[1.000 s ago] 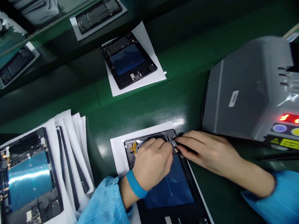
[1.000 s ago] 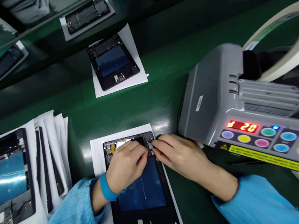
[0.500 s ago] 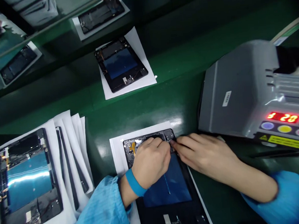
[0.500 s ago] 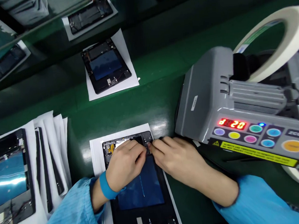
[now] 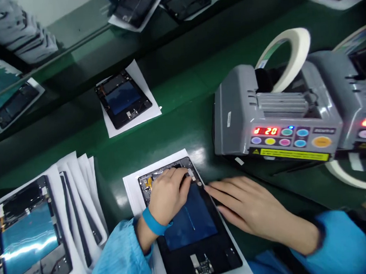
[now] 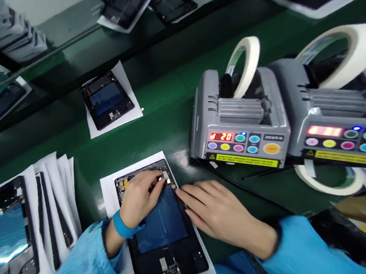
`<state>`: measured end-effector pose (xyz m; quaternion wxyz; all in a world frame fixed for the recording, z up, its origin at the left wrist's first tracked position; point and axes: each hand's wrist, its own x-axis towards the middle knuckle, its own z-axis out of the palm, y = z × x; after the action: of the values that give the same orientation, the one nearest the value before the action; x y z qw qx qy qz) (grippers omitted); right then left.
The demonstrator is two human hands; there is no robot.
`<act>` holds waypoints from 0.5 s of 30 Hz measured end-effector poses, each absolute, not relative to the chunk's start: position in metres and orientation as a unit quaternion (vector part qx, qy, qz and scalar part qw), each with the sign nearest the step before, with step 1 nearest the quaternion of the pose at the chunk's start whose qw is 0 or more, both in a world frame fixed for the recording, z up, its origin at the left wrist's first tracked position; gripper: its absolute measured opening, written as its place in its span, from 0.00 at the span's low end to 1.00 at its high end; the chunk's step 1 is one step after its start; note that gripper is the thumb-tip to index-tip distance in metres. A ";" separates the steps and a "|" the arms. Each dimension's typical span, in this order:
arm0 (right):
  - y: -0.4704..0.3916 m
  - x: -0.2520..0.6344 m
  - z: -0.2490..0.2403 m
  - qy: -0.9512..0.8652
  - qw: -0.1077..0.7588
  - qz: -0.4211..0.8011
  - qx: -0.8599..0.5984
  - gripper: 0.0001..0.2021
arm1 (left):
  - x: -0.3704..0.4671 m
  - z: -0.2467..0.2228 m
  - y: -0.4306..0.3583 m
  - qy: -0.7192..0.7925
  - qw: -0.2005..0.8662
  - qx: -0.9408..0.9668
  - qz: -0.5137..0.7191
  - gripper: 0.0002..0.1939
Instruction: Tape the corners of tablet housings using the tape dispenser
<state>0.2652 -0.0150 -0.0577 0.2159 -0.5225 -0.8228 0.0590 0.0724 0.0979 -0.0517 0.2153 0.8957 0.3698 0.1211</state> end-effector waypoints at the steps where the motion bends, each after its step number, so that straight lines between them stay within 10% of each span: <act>1: -0.030 0.274 -0.057 -0.810 0.250 0.058 -0.526 0.20 | 0.073 -0.051 0.099 0.375 0.215 0.894 0.120 0.04; 8: -0.090 0.361 -0.065 -0.618 0.253 -0.233 -0.707 0.37 | 0.086 -0.049 0.108 0.400 0.168 0.897 0.081 0.04; 15: -0.082 0.406 -0.071 -0.576 0.201 -0.327 -0.722 0.21 | 0.062 -0.028 0.110 0.356 0.217 0.904 0.095 0.07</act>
<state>0.4057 -0.0822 -0.0707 0.2006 -0.7219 -0.5758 -0.3273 0.0618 0.1098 -0.0277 0.2172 0.9038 0.3562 0.0952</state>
